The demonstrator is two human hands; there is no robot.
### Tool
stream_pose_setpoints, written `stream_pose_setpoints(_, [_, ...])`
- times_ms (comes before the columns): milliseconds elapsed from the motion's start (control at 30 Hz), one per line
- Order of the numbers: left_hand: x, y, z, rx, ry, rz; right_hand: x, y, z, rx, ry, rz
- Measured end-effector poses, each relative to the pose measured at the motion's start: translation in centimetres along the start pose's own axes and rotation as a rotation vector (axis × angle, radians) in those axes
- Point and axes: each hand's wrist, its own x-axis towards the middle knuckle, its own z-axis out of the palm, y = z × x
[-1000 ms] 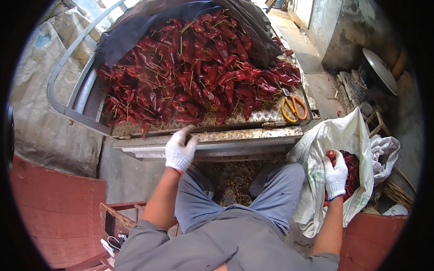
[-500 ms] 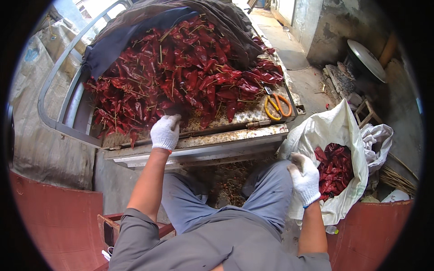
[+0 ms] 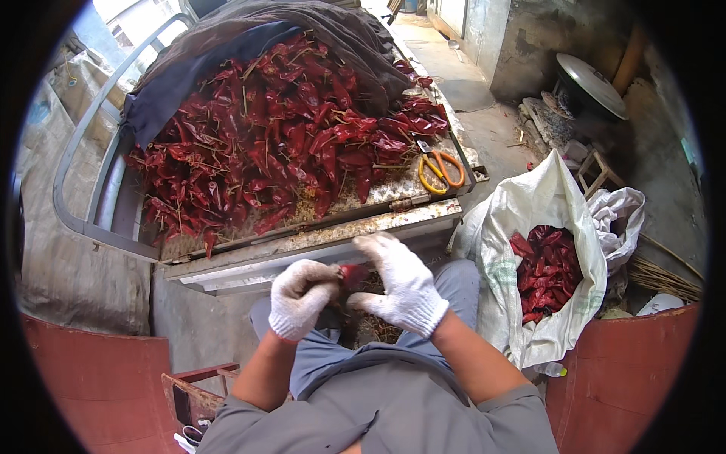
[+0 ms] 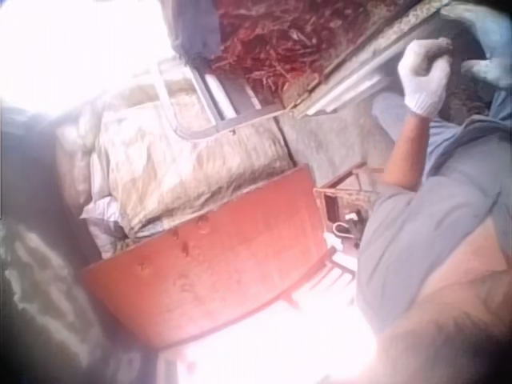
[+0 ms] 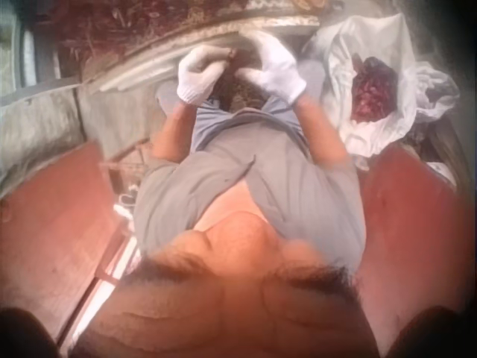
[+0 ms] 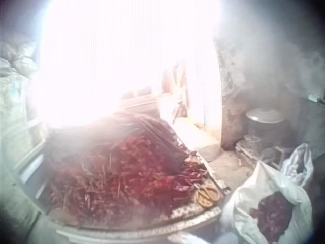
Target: The person sits on the ground and removes stems from dried red chilies, using hands and occasionally scissors. The person places the de-stemmed chilies into a white sack and discards the stems onto the floor.
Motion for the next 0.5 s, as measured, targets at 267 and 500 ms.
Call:
stream_pose_setpoints(267, [-0.6,-2.0,0.0,0.199,-0.164,0.271,-1.3,0.5,1.9,0.301,-0.380,0.233])
stream_pose_setpoints(500, [-1.2,-2.2,0.0,0.464,-0.212,0.353,-0.6,-0.2,1.8,0.313,-0.599,0.322])
